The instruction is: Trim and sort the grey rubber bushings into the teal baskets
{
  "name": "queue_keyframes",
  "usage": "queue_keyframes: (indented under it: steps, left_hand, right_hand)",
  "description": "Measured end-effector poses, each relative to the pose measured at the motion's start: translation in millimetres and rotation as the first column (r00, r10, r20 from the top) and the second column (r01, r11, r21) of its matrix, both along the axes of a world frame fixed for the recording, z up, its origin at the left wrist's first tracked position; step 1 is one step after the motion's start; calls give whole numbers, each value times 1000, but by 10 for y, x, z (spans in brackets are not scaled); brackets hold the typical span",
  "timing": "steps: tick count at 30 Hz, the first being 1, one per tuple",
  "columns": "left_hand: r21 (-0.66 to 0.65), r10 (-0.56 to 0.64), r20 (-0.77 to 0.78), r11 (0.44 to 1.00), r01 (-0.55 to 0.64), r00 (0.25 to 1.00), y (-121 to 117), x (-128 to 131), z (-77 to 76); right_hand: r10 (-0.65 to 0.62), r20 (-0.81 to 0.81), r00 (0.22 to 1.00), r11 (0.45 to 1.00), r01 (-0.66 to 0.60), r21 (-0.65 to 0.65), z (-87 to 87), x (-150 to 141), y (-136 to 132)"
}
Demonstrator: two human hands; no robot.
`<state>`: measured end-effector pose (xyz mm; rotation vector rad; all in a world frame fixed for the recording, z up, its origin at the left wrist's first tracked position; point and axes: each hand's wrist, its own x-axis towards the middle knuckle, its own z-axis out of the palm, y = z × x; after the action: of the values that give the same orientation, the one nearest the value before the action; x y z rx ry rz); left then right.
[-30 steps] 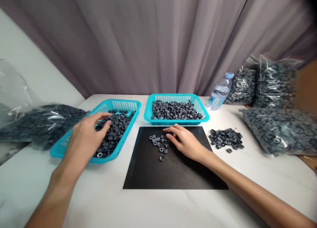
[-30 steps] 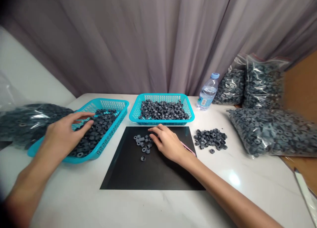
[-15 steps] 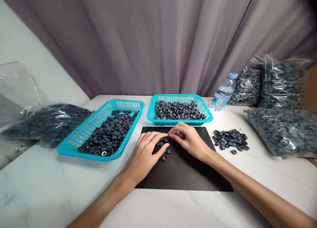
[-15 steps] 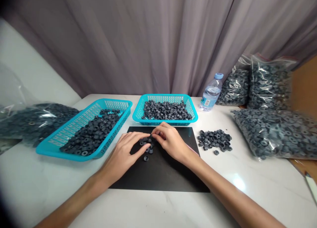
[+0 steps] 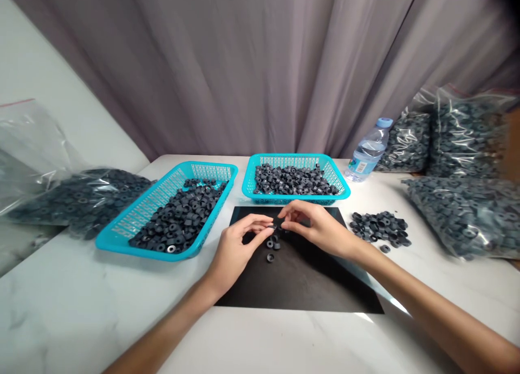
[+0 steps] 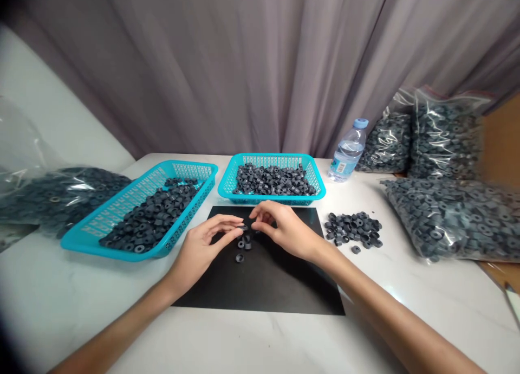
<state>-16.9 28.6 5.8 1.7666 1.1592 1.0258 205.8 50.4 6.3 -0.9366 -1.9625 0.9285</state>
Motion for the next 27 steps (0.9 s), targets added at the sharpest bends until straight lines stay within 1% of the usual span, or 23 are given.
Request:
queue_keyframes:
  steps: [3, 5, 8, 10, 14, 17, 21, 24, 27]
  left_hand:
    - [26, -6, -56, 1000, 8, 998, 7, 1, -25]
    - [38, -16, -64, 999, 18, 998, 2, 6, -35]
    - [48, -24, -55, 998, 27, 998, -11, 12, -38]
    - [49, -36, -46, 998, 39, 998, -16, 17, -36]
    - [24, -54, -6, 998, 54, 999, -17, 38, -20]
    - [-17, -55, 25, 998, 56, 998, -27, 56, 4]
    - [-74, -49, 63, 996, 53, 997, -45, 64, 13]
    - [-93, -39, 98, 994, 49, 994, -46, 63, -6]
    - [-121, -44, 156, 991, 63, 987, -39, 65, -10]
  right_hand:
    - [-20, 117, 993, 1000, 21, -8, -45, 114, 66]
    - [-7, 172, 985, 1000, 6, 8, -43, 177, 90]
    - [36, 212, 977, 999, -43, 30, -14, 236, 103]
    - [44, 221, 974, 998, -53, 36, 4, 256, 106]
    - [25, 216, 976, 999, -31, 21, 14, 261, 101]
    - [-1, 193, 981, 1000, 4, -17, 11, 246, 89]
    - [7, 154, 988, 998, 2, -57, 14, 225, 70]
    - [-4, 149, 989, 997, 16, -77, 57, 211, 48]
    - [-8, 61, 998, 984, 19, -176, 148, 189, 5]
